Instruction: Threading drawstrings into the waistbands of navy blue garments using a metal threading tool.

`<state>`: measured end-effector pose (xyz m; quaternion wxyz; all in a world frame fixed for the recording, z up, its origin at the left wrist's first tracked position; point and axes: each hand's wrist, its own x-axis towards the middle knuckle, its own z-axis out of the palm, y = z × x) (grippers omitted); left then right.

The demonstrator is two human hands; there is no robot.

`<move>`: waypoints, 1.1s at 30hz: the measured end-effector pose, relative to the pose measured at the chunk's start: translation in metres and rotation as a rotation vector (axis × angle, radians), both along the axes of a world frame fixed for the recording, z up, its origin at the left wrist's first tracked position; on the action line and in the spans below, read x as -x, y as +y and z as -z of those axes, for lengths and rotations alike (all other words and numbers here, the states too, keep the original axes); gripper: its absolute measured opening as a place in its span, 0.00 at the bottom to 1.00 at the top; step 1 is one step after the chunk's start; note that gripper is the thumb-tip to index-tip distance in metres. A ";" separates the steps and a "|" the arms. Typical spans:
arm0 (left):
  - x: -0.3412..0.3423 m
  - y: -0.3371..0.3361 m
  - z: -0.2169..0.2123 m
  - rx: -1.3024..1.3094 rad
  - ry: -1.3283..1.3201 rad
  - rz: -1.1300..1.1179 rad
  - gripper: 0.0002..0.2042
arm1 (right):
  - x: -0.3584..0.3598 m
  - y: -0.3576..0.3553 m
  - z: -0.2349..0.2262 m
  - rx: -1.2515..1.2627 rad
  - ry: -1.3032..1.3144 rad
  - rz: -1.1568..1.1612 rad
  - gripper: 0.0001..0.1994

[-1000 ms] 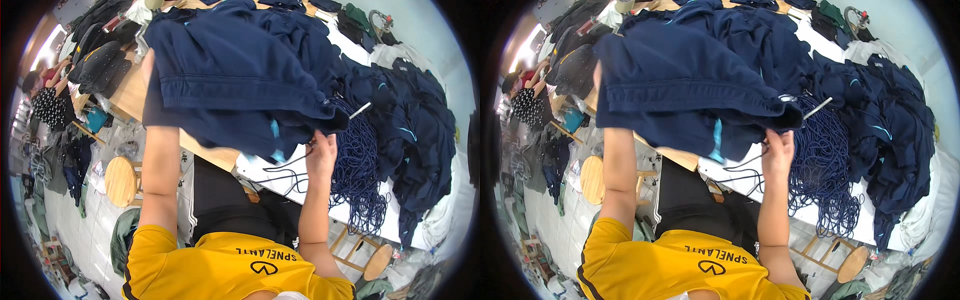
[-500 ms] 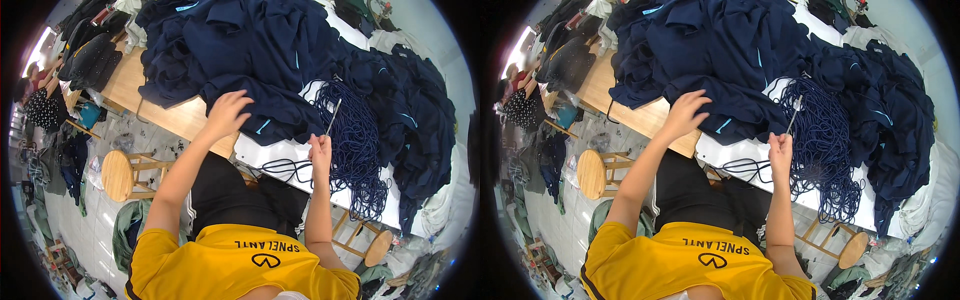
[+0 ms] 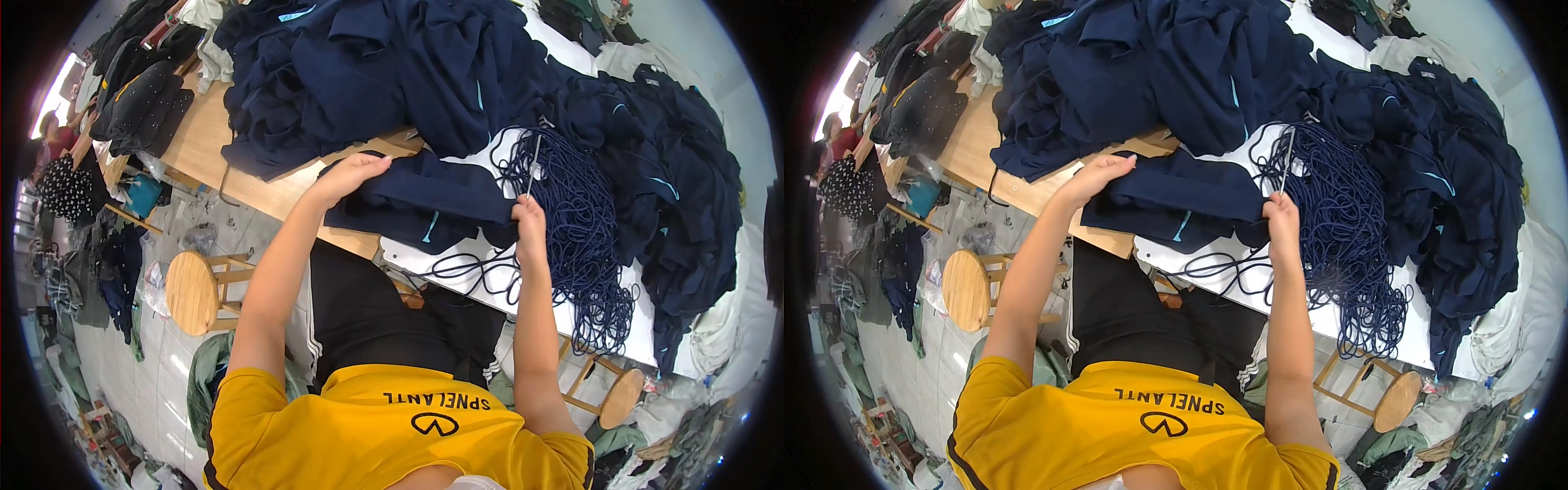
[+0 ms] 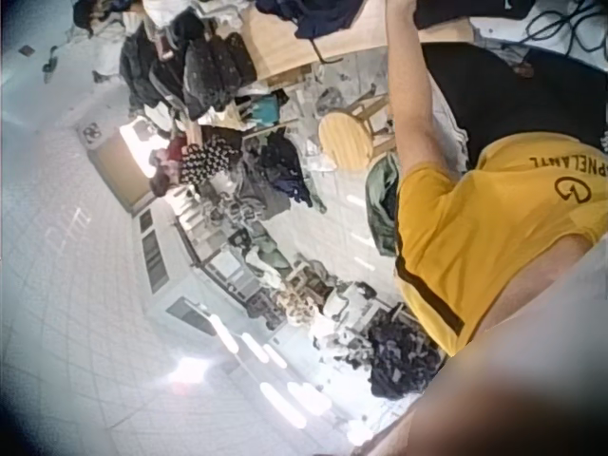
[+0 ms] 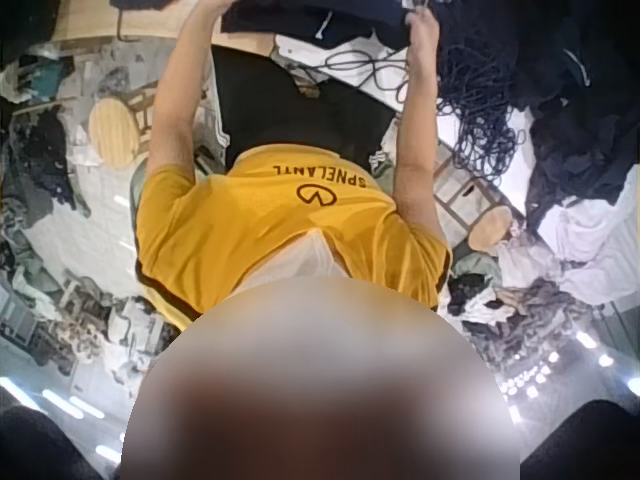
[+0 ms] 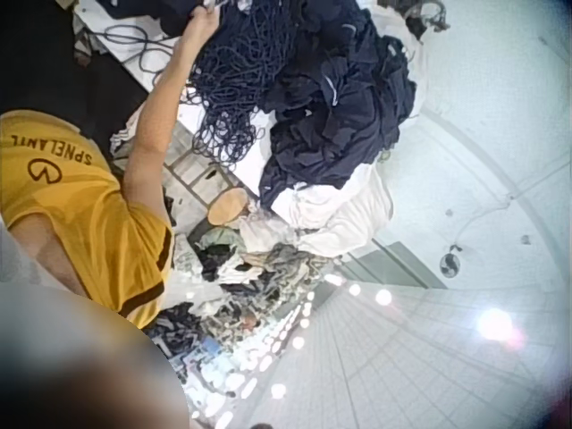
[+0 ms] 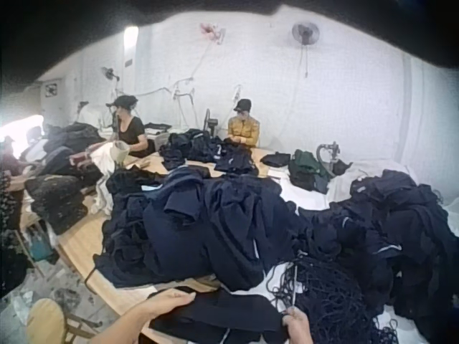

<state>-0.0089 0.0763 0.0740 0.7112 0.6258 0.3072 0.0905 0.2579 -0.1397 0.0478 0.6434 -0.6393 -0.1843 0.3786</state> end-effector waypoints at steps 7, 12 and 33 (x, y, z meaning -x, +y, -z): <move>0.013 0.002 -0.021 0.001 0.061 -0.135 0.25 | 0.001 0.007 -0.028 -0.140 0.145 -0.016 0.08; 0.000 -0.014 -0.033 -0.425 0.081 0.424 0.19 | 0.013 0.005 -0.038 -0.150 0.096 -0.110 0.09; -0.036 -0.049 -0.052 0.010 0.154 -0.006 0.18 | 0.054 -0.041 -0.119 0.011 -1.254 -0.409 0.07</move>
